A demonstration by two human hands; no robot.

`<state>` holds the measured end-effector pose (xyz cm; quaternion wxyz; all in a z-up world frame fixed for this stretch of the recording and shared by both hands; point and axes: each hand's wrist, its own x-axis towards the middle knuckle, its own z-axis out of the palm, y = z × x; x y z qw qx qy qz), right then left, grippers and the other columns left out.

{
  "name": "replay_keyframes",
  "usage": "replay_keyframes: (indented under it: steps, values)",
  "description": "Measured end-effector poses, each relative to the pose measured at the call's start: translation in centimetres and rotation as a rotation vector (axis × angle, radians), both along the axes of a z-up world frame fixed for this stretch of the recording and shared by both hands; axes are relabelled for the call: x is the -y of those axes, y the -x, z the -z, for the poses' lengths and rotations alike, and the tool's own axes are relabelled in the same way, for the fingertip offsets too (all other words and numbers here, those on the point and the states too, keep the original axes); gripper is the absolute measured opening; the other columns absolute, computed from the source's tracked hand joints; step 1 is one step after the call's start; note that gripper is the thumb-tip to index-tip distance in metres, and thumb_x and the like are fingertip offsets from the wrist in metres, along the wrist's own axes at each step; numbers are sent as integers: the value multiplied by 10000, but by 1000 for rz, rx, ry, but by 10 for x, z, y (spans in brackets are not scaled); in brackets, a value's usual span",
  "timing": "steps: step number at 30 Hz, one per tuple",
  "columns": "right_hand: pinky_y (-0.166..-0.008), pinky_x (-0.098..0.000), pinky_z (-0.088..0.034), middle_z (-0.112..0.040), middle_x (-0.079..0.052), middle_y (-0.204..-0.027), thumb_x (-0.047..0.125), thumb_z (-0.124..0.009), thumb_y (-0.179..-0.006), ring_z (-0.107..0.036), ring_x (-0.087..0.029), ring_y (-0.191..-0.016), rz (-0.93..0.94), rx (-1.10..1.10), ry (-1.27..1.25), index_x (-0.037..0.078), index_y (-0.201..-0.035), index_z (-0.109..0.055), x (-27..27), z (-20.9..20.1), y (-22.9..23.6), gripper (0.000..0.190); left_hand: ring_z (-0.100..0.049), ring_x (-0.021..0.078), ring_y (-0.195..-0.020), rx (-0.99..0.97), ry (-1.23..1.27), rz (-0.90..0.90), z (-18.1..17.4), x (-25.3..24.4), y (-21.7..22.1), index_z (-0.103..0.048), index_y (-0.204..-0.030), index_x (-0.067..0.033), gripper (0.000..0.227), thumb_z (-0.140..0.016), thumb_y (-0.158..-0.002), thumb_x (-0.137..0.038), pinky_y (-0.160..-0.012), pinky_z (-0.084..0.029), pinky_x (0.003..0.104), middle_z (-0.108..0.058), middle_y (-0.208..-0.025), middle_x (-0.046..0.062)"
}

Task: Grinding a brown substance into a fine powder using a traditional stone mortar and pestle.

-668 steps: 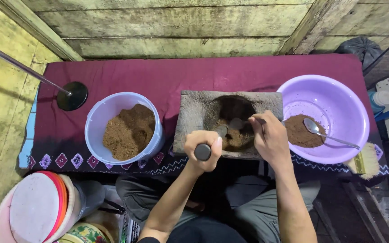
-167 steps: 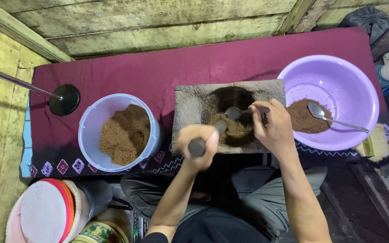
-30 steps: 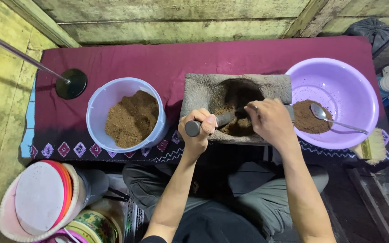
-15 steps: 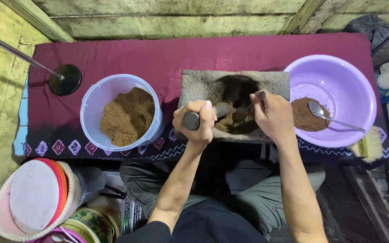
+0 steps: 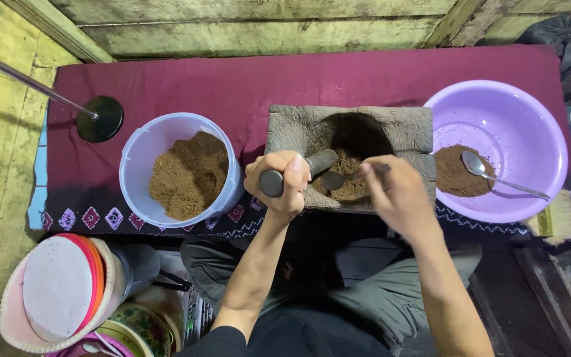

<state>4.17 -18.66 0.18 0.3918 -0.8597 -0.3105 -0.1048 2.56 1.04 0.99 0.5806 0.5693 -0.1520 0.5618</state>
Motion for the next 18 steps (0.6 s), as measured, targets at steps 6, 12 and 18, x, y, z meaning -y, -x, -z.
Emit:
replay_keyframes:
  steps: [6,12,18]
  values:
    - [-621,-287,-455,-603,-47,-589,103,-684,-955,-613,-212,-627,80,270,289,74,-927,-743,4,9,-7,70,-424,112,-292,-5,-8,9,-2,-4,-1,-371,-568,-116,379,-548,-820,106,-415,-439,194,-334,-388,-21]
    - [-599,-349,-467,-590,-45,-587,111,-764,-862,-622,-275,-605,84,304,303,123,-883,-739,-18,25,-2,35,-437,126,-279,40,114,174,6,-14,-7,-370,-568,-93,413,-543,-886,105,-359,-410,210,-327,-363,4]
    - [-637,-356,-454,-621,-113,-613,139,-701,-883,-624,-313,-654,74,143,246,177,-910,-778,-2,12,-2,91,-414,114,-270,95,196,275,14,-18,-9,-384,-557,-83,431,-544,-892,136,-337,-391,217,-323,-371,0]
